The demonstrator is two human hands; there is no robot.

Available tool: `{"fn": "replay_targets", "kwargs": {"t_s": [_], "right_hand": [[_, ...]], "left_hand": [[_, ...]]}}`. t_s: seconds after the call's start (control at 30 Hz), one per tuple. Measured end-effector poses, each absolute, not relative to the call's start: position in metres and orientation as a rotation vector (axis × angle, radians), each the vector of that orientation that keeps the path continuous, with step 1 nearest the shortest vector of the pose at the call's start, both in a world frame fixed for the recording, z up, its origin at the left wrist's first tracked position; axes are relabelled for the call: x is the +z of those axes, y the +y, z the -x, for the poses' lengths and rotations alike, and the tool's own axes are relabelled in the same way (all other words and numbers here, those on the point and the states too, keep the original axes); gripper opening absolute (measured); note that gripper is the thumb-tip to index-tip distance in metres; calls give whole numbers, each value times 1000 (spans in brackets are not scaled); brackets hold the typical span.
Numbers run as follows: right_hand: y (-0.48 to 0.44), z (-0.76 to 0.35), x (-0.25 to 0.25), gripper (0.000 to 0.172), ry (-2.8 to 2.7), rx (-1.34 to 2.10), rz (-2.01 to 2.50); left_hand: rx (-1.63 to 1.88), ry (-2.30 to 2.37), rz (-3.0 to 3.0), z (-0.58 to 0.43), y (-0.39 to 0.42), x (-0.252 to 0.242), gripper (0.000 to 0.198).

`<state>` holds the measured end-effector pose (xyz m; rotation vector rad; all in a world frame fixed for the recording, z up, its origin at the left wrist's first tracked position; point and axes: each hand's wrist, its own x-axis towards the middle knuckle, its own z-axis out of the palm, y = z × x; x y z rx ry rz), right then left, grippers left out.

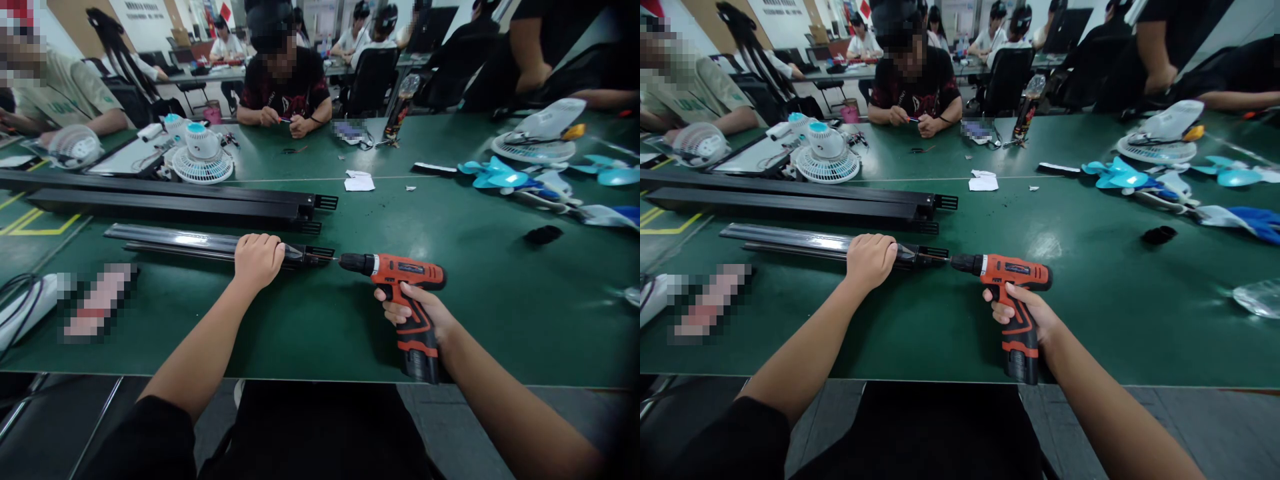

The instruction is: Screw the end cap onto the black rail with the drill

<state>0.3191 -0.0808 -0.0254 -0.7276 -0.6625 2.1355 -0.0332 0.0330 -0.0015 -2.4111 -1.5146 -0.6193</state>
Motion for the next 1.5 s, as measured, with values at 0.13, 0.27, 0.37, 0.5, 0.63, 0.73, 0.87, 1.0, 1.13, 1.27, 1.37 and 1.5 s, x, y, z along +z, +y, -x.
{"fn": "replay_targets", "kwargs": {"t_s": [0.13, 0.27, 0.37, 0.5, 0.63, 0.73, 0.87, 1.0, 1.13, 1.27, 1.37, 1.5], "right_hand": [[-81, -318, -25, 32, -657, 2115, 710], [-82, -317, -25, 31, -639, 2094, 700], [-82, -317, -24, 31, -649, 2082, 698], [-82, -316, -24, 31, -646, 2083, 699], [-80, -318, -25, 31, -632, 2104, 682], [-79, -319, -25, 32, -632, 2110, 689], [-79, -320, -25, 35, -645, 2125, 703], [-79, -318, -24, 36, -634, 2135, 715], [-79, -318, -23, 36, -632, 2111, 718], [-79, -318, -23, 36, -649, 2111, 722], [-80, -318, -23, 37, -663, 2124, 716], [-81, -319, -26, 34, -668, 2092, 708]], "left_hand": [[-622, -1515, 2413, 34, 34, -3, 47], [-621, -1497, 2404, 34, 35, -4, 47], [-620, -1480, 2385, 34, 34, -4, 47], [-619, -1475, 2382, 34, 34, -3, 46], [-620, -1481, 2380, 34, 34, -4, 45], [-609, -1488, 2385, 34, 35, -5, 45], [-627, -1476, 2382, 34, 35, -5, 46], [-622, -1480, 2379, 33, 35, -4, 46], [-618, -1492, 2386, 33, 34, -3, 47], [-631, -1494, 2396, 33, 35, -4, 49], [-635, -1513, 2405, 33, 35, -4, 50], [-653, -1540, 2424, 33, 35, -3, 49]]}}
